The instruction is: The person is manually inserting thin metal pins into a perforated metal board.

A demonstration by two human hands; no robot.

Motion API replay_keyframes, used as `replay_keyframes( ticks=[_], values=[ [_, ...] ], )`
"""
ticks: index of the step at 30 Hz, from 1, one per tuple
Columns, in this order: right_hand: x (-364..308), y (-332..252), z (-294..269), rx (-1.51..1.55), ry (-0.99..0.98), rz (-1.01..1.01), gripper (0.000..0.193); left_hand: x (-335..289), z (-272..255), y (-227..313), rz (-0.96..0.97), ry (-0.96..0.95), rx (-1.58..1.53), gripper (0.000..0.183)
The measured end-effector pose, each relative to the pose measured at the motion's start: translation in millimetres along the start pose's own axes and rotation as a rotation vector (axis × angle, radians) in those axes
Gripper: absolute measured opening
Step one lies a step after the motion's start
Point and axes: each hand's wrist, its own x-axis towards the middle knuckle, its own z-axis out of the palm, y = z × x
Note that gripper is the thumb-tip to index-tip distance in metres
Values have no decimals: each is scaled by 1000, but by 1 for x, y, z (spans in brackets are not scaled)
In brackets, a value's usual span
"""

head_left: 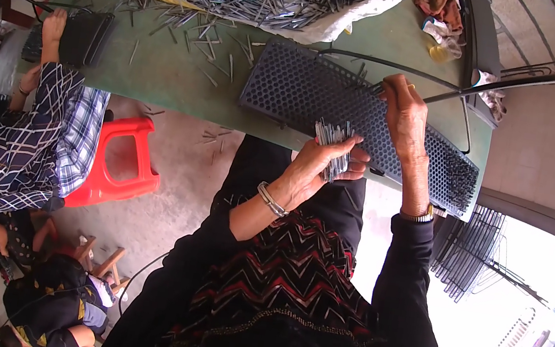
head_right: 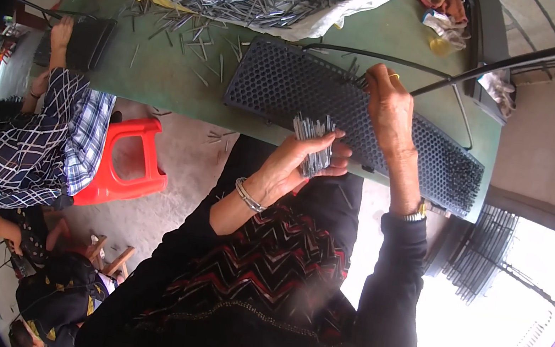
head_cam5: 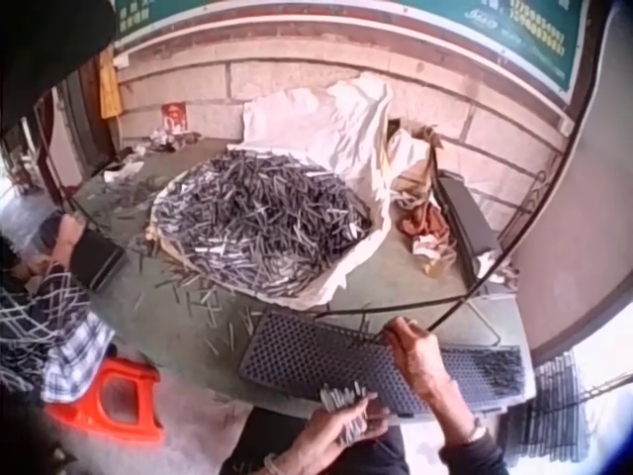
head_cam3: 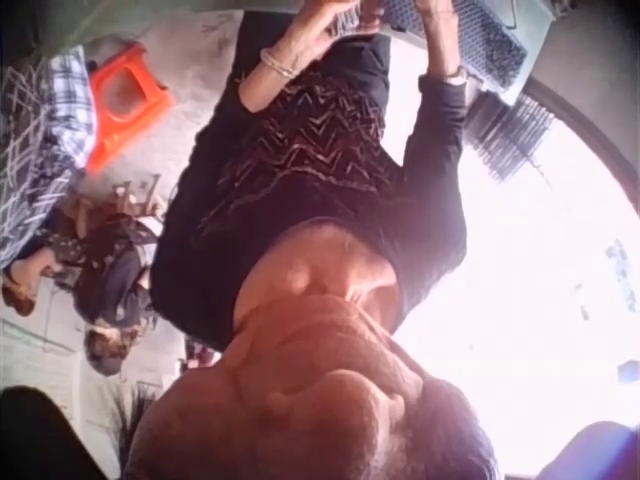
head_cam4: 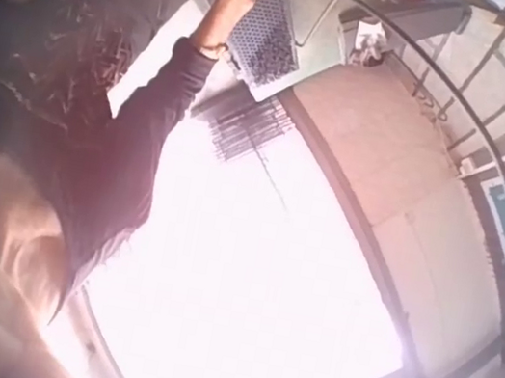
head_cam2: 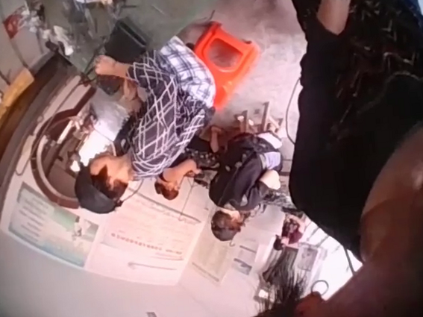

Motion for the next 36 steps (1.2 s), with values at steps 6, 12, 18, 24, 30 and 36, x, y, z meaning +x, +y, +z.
replay_keyframes(
  ticks=[6, 12, 18, 24, 30, 36],
  values=[
    [1, 6, -2, 22, -30, -23, 8, 0, -4, 1, -13, 3, 74, 30],
    [-5, -1, 2, 23, -87, -67, 10, -2, -1, -1, -11, 38, 146, 31],
    [-4, 0, 3, 7, -73, -108, 11, 0, -2, -4, -10, 40, 105, 23],
    [-7, 7, 10, 86, 22, 30, 10, 3, -4, -2, 38, 32, 110, 20],
    [-10, -1, 10, 1, 73, 133, 11, 2, -4, 0, 64, 57, 102, 18],
    [-14, -3, 13, -26, 123, 116, 11, 3, -7, 1, 109, 55, 103, 16]
  ],
)
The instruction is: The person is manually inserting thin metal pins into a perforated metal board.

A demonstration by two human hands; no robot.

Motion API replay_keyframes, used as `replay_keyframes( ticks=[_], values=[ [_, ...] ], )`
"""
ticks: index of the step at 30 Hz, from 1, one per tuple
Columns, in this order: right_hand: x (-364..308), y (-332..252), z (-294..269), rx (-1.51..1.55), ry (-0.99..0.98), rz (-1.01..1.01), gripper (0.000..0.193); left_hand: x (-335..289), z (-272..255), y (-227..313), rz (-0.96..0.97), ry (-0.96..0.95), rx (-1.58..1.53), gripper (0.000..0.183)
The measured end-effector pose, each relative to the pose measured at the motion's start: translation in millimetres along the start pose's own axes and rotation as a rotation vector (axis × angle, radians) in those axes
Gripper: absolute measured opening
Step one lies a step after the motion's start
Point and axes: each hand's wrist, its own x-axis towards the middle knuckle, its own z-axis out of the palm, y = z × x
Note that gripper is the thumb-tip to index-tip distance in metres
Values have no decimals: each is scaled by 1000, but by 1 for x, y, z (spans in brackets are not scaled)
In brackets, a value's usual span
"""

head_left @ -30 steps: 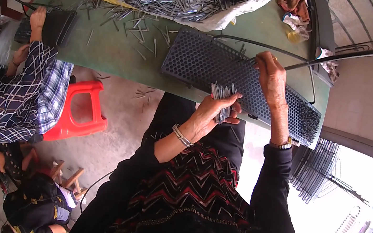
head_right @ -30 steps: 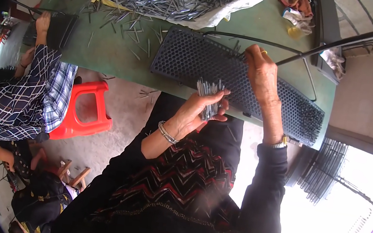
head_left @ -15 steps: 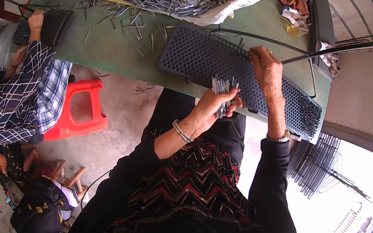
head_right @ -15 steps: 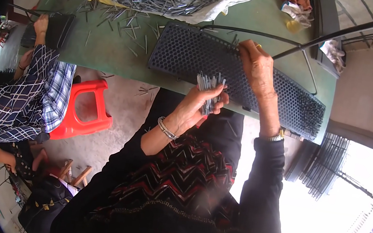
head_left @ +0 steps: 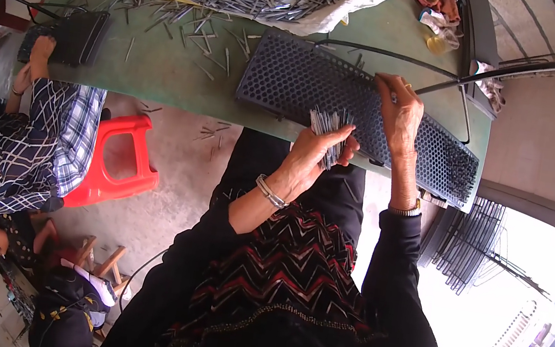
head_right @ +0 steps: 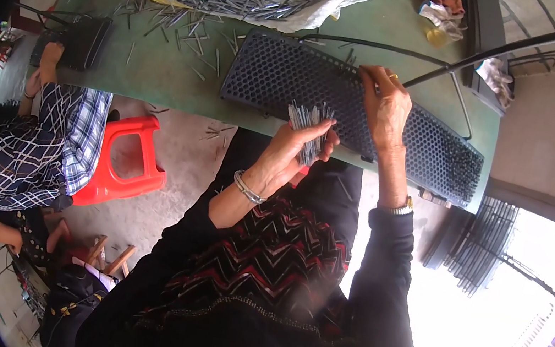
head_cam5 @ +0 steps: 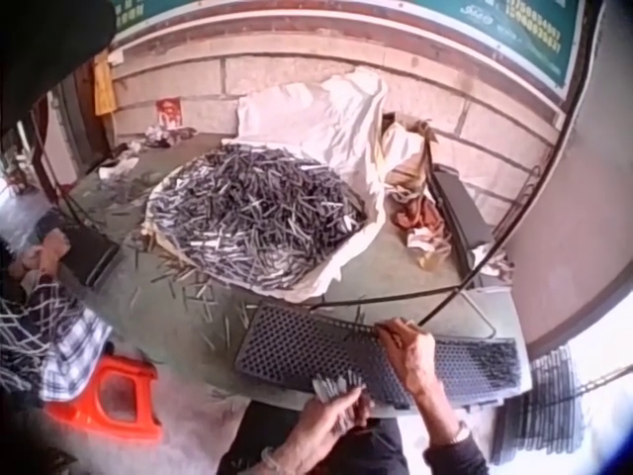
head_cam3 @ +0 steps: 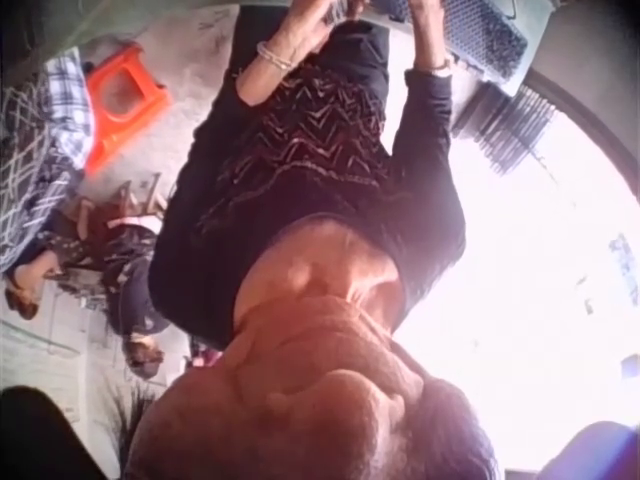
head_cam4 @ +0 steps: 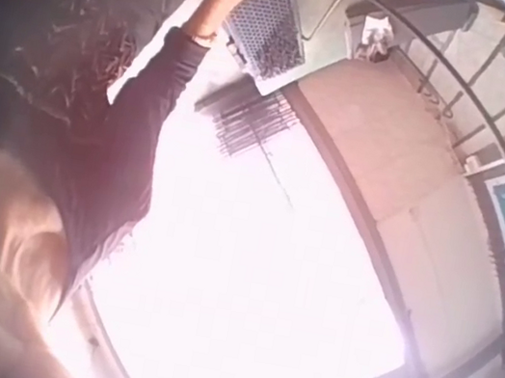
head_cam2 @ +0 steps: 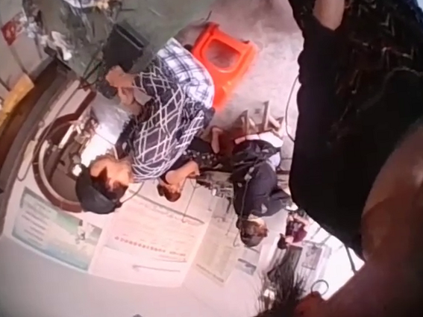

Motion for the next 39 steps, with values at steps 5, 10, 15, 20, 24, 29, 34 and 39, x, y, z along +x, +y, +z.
replay_keyframes(
  ticks=[5, 10, 15, 20, 24, 29, 34, 39],
  values=[
    [1, 2, 2, -59, 26, 13, 15, 1, 2, 2, 11, 32, -17, 14],
    [-3, 4, -1, 69, 6, 95, 15, 2, 1, 1, 14, 28, -5, 14],
    [-7, -3, -7, -17, 27, 92, 17, -1, 5, 2, -16, 53, 5, 15],
    [-15, 1, -14, -22, -42, 183, 21, -1, 7, 0, -34, 53, 29, 15],
    [-20, -5, -24, 171, -157, 242, 26, 1, 7, 1, -41, 71, 55, 18],
    [-34, -23, -47, 592, -613, 458, 17, 1, 9, 2, 6, 13, 107, 20],
    [-35, -12, -45, 630, -302, 480, 12, -2, 17, 4, -36, 41, 73, 22],
    [-17, -5, -30, 336, 219, 304, 7, 2, 18, 1, -21, 47, 74, 24]
  ],
)
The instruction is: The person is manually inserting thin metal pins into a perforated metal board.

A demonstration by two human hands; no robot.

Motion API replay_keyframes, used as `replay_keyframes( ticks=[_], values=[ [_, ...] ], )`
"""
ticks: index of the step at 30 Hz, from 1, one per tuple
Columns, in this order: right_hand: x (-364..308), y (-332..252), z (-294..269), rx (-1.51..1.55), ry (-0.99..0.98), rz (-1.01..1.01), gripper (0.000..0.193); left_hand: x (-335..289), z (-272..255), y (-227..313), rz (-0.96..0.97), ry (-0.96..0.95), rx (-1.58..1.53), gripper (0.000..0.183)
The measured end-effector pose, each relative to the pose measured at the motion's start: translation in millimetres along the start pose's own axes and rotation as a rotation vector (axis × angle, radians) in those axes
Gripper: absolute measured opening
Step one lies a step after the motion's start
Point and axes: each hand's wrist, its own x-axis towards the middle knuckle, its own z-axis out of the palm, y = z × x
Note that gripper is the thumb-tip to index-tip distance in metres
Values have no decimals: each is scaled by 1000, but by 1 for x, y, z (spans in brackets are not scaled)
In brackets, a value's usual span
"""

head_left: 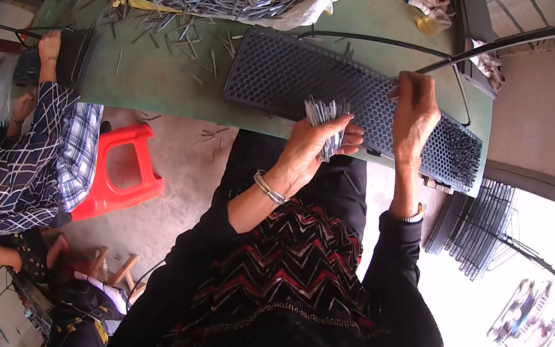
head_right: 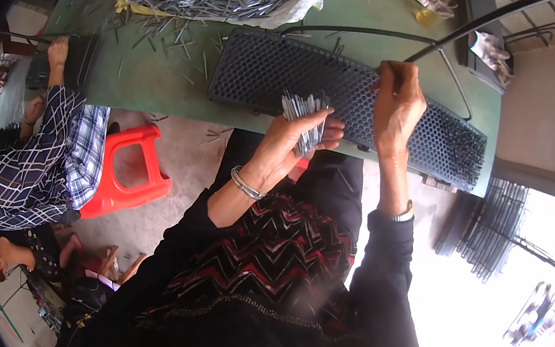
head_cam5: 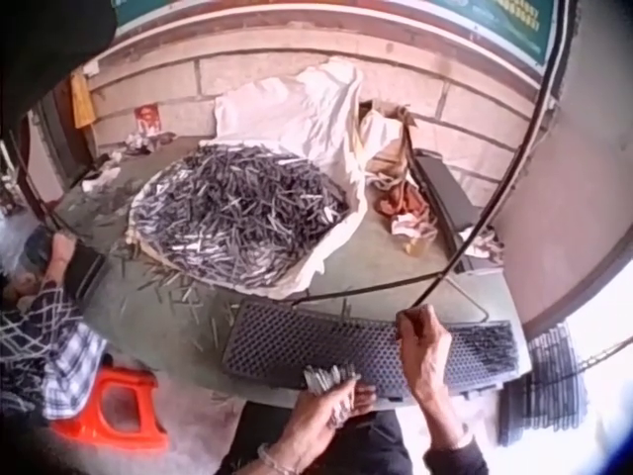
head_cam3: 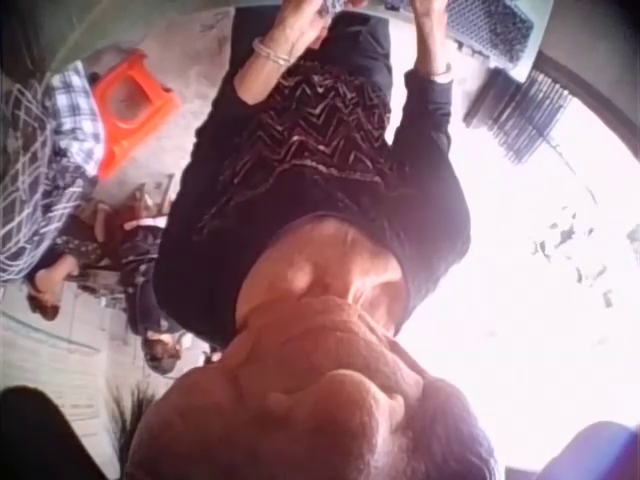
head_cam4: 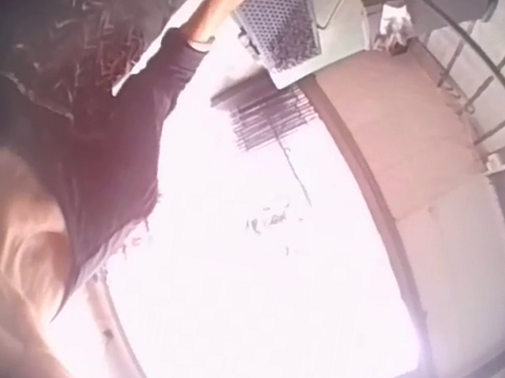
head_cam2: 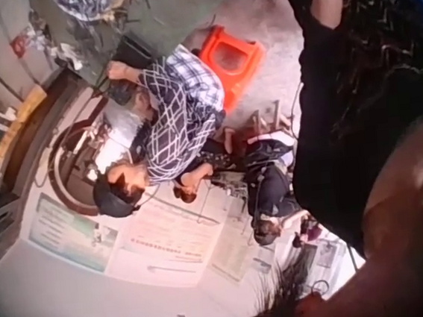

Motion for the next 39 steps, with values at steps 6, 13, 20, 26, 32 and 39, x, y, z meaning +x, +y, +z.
replay_keyframes(
  ticks=[6, 13, 20, 26, 32, 39],
  values=[
    [2, 26, 20, -151, -9, -95, 5, -2, 0, 3, -13, 36, 22, 20],
    [-5, 23, 20, -431, -74, -291, 13, -2, 3, 0, 7, 13, 49, 18],
    [-28, -23, -21, 171, -660, 324, 14, 2, 2, -4, 17, 7, 54, 18],
    [-17, -19, -19, 14, -171, 167, 10, 0, 9, 0, 0, 60, 53, 19],
    [4, 22, 5, -199, 57, -81, 7, 2, 6, -3, -9, 0, 35, 20],
    [8, 23, 7, -206, -34, -45, 8, 5, 0, -2, -49, -9, -4, 21]
  ],
)
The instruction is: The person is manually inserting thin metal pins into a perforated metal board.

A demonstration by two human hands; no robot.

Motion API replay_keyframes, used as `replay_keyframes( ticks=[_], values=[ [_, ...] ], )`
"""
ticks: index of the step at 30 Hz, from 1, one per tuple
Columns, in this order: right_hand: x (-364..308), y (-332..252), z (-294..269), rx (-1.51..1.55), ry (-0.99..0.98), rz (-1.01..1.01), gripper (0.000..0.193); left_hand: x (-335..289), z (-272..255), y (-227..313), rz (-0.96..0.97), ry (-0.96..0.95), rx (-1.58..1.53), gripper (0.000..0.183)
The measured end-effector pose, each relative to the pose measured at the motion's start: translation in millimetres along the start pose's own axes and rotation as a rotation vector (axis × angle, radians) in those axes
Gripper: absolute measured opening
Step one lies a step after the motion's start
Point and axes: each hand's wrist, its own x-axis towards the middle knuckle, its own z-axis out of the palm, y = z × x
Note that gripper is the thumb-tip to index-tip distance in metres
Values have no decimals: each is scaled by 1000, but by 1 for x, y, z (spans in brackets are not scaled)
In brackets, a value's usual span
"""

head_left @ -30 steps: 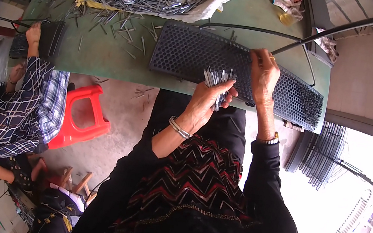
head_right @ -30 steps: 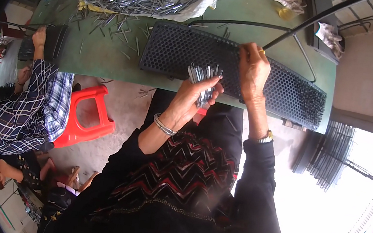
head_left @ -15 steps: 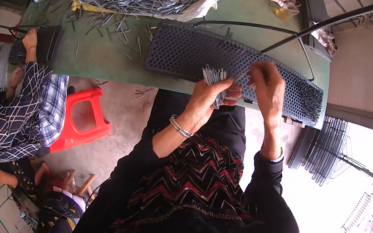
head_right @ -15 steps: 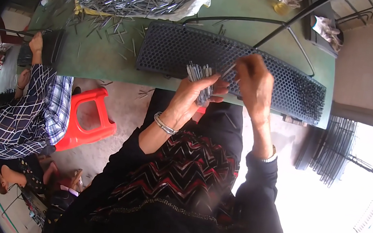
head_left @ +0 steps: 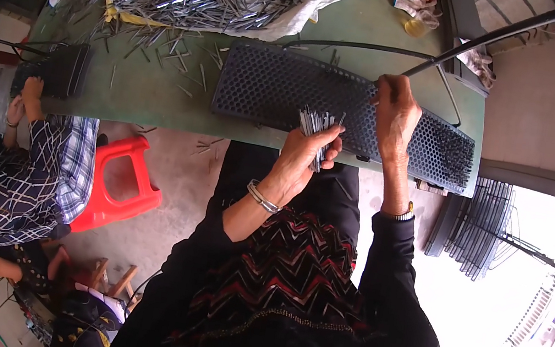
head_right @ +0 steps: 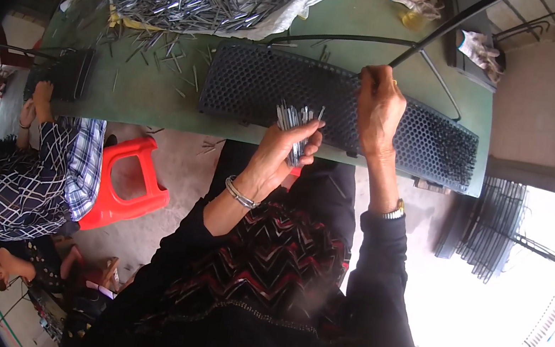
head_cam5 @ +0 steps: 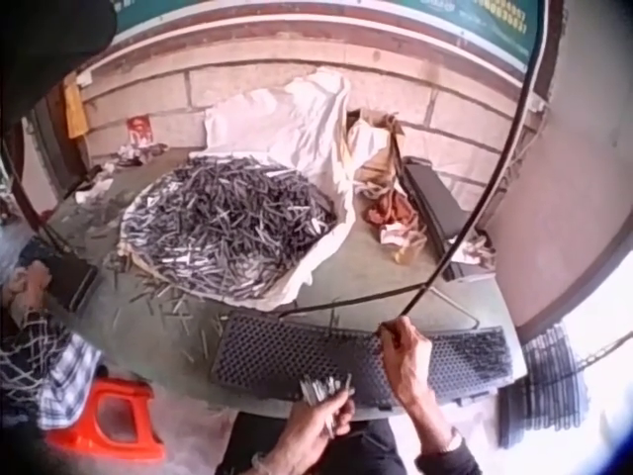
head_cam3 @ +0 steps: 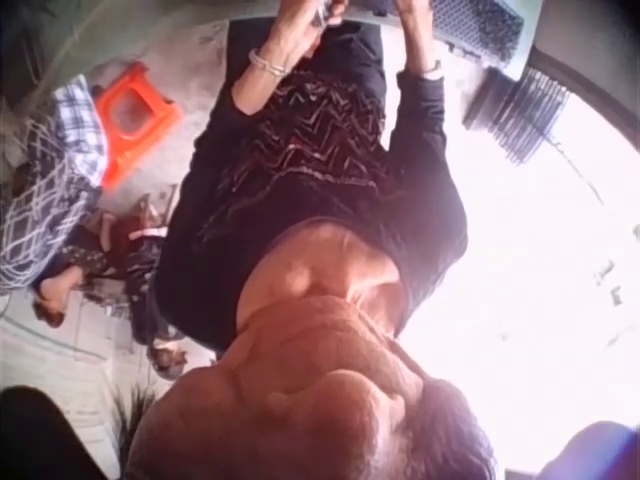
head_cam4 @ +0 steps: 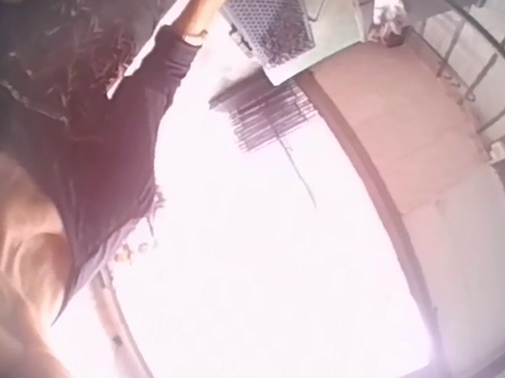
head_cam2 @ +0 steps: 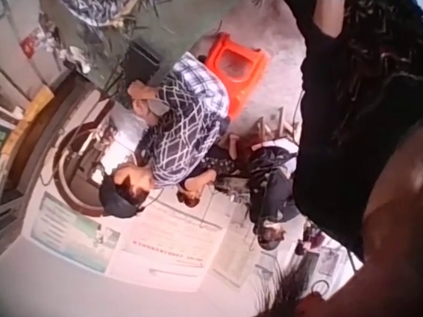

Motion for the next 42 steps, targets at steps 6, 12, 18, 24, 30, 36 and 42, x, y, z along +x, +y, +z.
replay_keyframes(
  ticks=[6, 12, 18, 24, 30, 36, 42],
  values=[
    [-4, 9, 8, -26, -42, -1, 8, -2, 3, 1, -17, 12, 4, 19],
    [-9, 5, 10, -251, 34, -232, 15, -2, 4, -1, -30, 16, 13, 18],
    [-24, -29, -34, 162, -564, 274, 19, 0, 2, -2, 7, 8, 57, 18],
    [-21, -29, -34, 265, -159, 269, 11, 0, 9, -4, 30, 22, 59, 25],
    [-4, 7, -5, 53, 123, 62, 7, 3, 10, -7, 48, -40, -43, 27],
    [-11, 12, 3, -114, 39, -71, 6, 5, 1, -11, 31, -128, -52, 16],
    [-6, 6, -8, -185, -32, -162, 11, -2, 14, -5, -8, 37, 22, 17]
  ],
)
